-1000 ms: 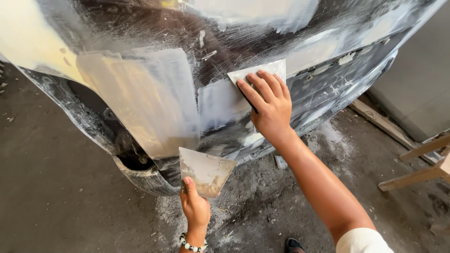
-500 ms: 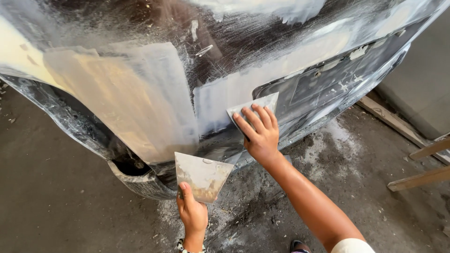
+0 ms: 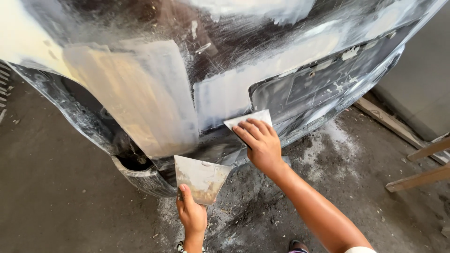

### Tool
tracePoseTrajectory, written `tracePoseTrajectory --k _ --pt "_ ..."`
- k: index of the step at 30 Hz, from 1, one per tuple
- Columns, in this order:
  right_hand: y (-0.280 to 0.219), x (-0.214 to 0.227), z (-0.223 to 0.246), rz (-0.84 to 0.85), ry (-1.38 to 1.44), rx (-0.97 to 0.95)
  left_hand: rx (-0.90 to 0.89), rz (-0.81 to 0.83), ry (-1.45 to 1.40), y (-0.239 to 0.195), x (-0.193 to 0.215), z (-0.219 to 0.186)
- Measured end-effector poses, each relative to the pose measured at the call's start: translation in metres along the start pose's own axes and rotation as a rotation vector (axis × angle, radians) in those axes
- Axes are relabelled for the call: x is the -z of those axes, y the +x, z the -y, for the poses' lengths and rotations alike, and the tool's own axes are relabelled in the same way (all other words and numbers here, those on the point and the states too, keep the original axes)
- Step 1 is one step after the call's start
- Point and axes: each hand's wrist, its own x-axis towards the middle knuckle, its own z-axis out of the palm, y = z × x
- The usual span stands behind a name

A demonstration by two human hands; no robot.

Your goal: The person mixes a substance in a container on a wooden stand using a putty knife. They then apply the mixture to the front bumper of a black car, smoothing it over the surface with the knife. The person repeatedly returns to the stand to gather more material and continues applying it to different sections of the bumper.

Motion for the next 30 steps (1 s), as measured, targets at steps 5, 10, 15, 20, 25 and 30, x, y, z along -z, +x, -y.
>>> tracePoseTrajectory --k 5,10,15,20,25,30 --pt "0.069 0.056 0.019 -0.145 -0.020 0.075 0.001 0.006 0.000 -0.001 -0.002 -0.009" --pt "0.108 0.067 0.026 -0.194 -0.078 0.124 -0.019 0.024 -0.005 0.001 -0.005 -0.020" --pt "0.113 0.051 0.025 -0.200 -0.164 0.087 -0.013 0.047 0.003 0.007 -0.001 -0.016" --pt "0.089 0.026 0.021 -0.177 -0.121 0.072 -0.014 0.064 -0.027 0.015 0.001 -0.012" --pt "0.051 -0.015 0.018 -0.182 -0.129 0.034 -0.038 0.062 -0.040 0.024 0.007 -0.004" --pt "0.007 -0.049 0.020 -0.100 -0.069 0.003 -0.036 0.078 -0.018 0.020 0.015 -0.002"
